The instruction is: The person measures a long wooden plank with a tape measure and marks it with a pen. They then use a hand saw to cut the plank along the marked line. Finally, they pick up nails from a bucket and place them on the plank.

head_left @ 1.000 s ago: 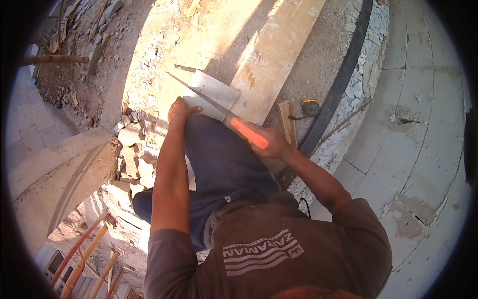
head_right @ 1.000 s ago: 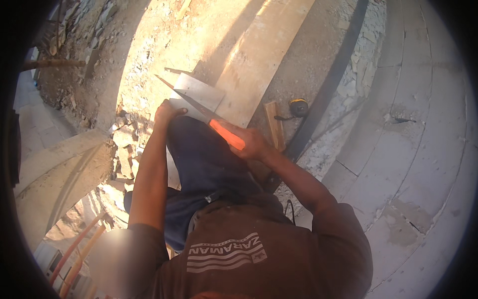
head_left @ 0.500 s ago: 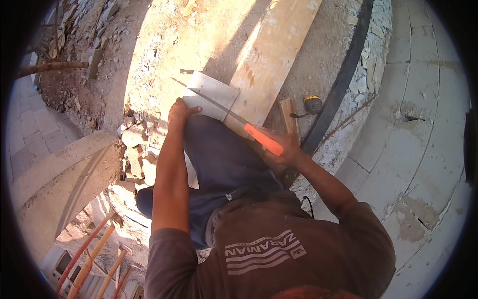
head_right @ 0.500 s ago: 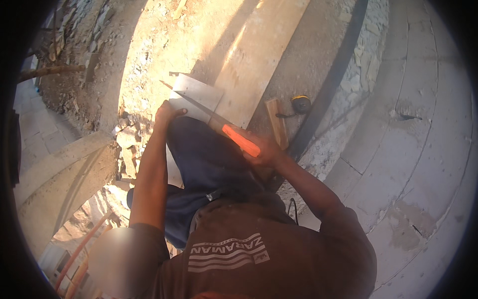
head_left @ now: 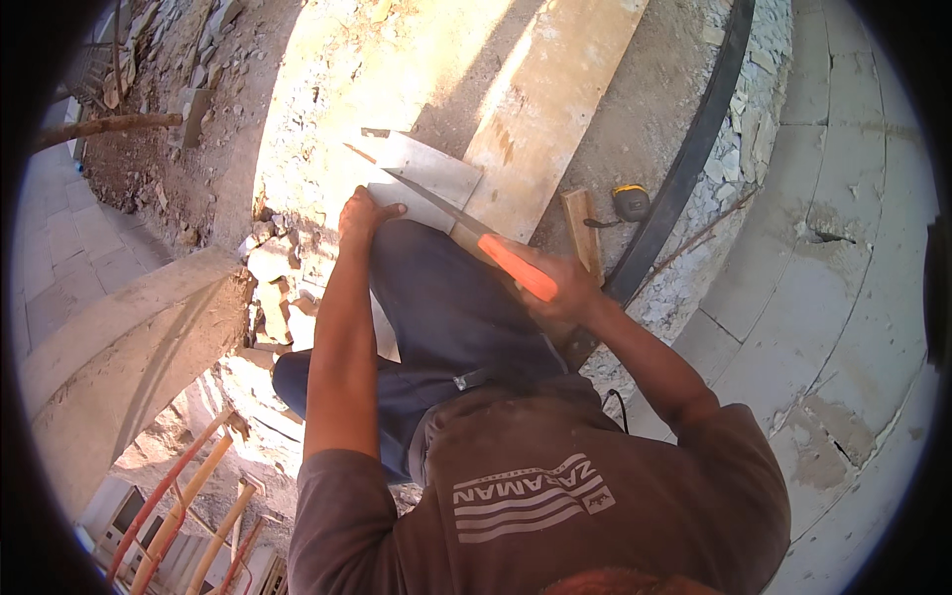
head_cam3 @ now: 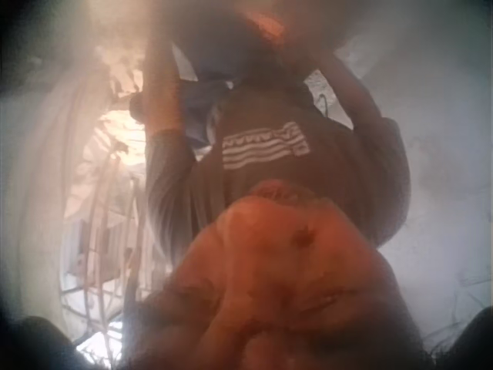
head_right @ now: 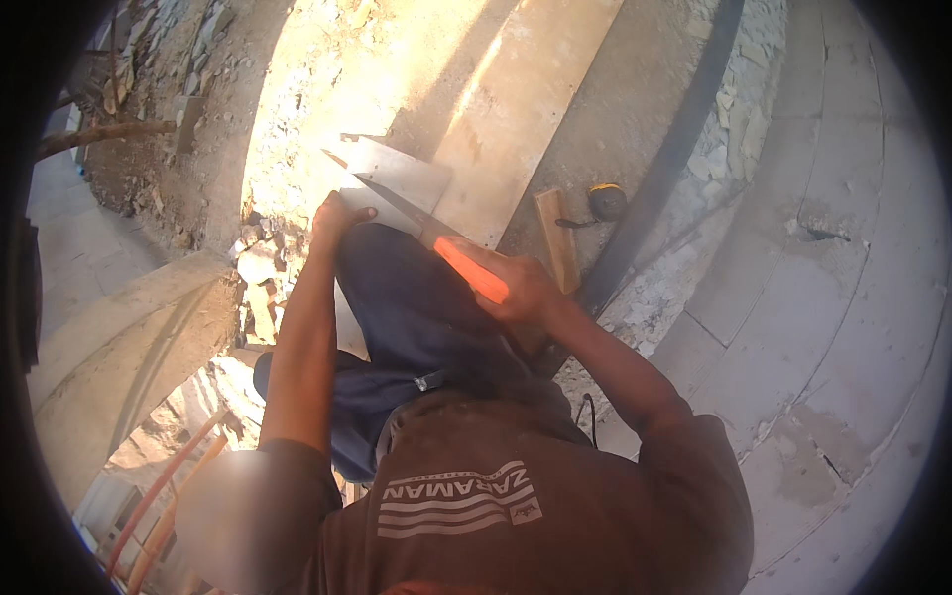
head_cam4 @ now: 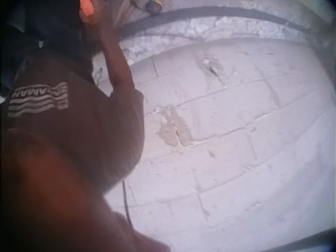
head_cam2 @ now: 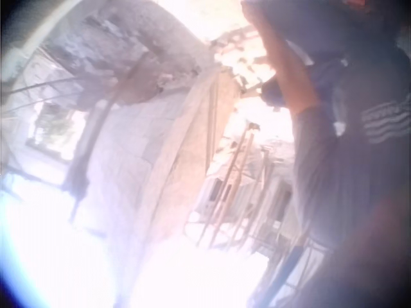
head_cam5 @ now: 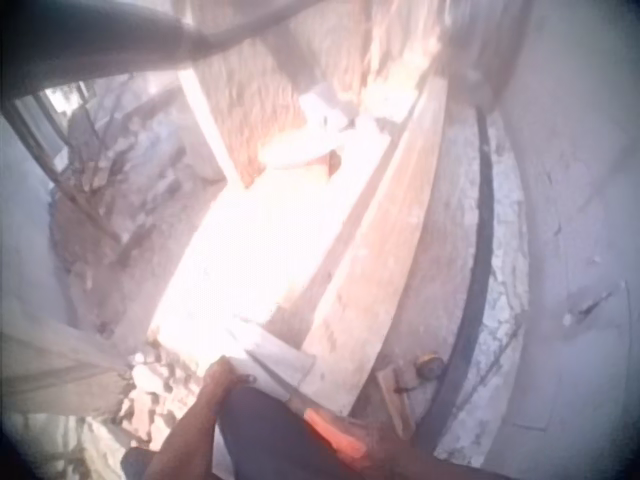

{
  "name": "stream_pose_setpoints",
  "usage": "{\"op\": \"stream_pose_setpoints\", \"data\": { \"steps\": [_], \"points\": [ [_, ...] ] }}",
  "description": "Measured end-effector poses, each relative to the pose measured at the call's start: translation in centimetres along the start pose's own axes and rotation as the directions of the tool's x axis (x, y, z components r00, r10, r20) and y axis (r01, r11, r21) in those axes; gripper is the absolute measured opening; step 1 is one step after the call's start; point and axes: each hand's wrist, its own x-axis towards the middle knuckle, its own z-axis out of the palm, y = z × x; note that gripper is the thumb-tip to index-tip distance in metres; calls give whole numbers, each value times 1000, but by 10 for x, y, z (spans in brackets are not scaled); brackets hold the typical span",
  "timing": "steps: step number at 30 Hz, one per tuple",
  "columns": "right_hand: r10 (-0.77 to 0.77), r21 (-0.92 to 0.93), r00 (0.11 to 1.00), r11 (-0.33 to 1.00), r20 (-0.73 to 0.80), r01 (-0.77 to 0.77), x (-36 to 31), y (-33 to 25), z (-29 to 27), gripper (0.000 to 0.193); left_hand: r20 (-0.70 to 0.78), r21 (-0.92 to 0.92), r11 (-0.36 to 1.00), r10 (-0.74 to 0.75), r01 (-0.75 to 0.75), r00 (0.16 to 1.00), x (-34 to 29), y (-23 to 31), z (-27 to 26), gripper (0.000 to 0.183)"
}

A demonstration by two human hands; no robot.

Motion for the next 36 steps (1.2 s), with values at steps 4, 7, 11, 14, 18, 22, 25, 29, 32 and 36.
{"op": "stream_pose_setpoints", "data": {
  "steps": [4, 7, 11, 14, 18, 22, 25, 29, 32, 36],
  "points": [
    [137, 47, 986, 989, 97, -142, 35, 30, 40, 67, 23, -22, 1000, -20, 20, 1000, -3, 1, -3, 93],
    [74, -87, 996, 994, 50, -70, -39, 1, -6, 67, -3, -10, 1000, 4, -4, 1000, -1, -1, 1, 94],
    [240, -261, 945, 948, 220, -180, -109, -46, -73, 66, -10, -30, 999, 28, -28, 1000, 6, -2, 7, 92],
    [-14, -155, 1000, 988, 8, 15, -53, -29, -38, 67, 11, -39, 999, -2, 2, 1000, 7, -2, 7, 92],
    [-1, 88, 999, 996, 36, -3, 45, 31, 45, 67, -4, -42, 999, -15, 15, 1000, -3, 0, 5, 89],
    [104, -18, 991, 995, 81, -103, -8, 21, 23, 65, 37, -41, 998, -53, 55, 998, -3, 2, 0, 87],
    [125, -233, 983, 968, 136, -91, -97, -26, -53, 63, 14, -49, 999, -8, 9, 1000, 2, 1, 2, 85],
    [153, -187, 978, 974, 142, -125, -87, -53, -61, 65, 22, -81, 996, -24, 26, 999, 4, 1, 6, 84],
    [68, -63, 994, 996, 88, -63, 25, -3, 6, 67, 2, -72, 997, -21, 21, 1000, -1, 2, 4, 84],
    [32, 45, 998, 998, 62, -35, 49, 33, 36, 65, -6, -108, 993, -57, 56, 998, -2, 6, -6, 85]
  ]
}}
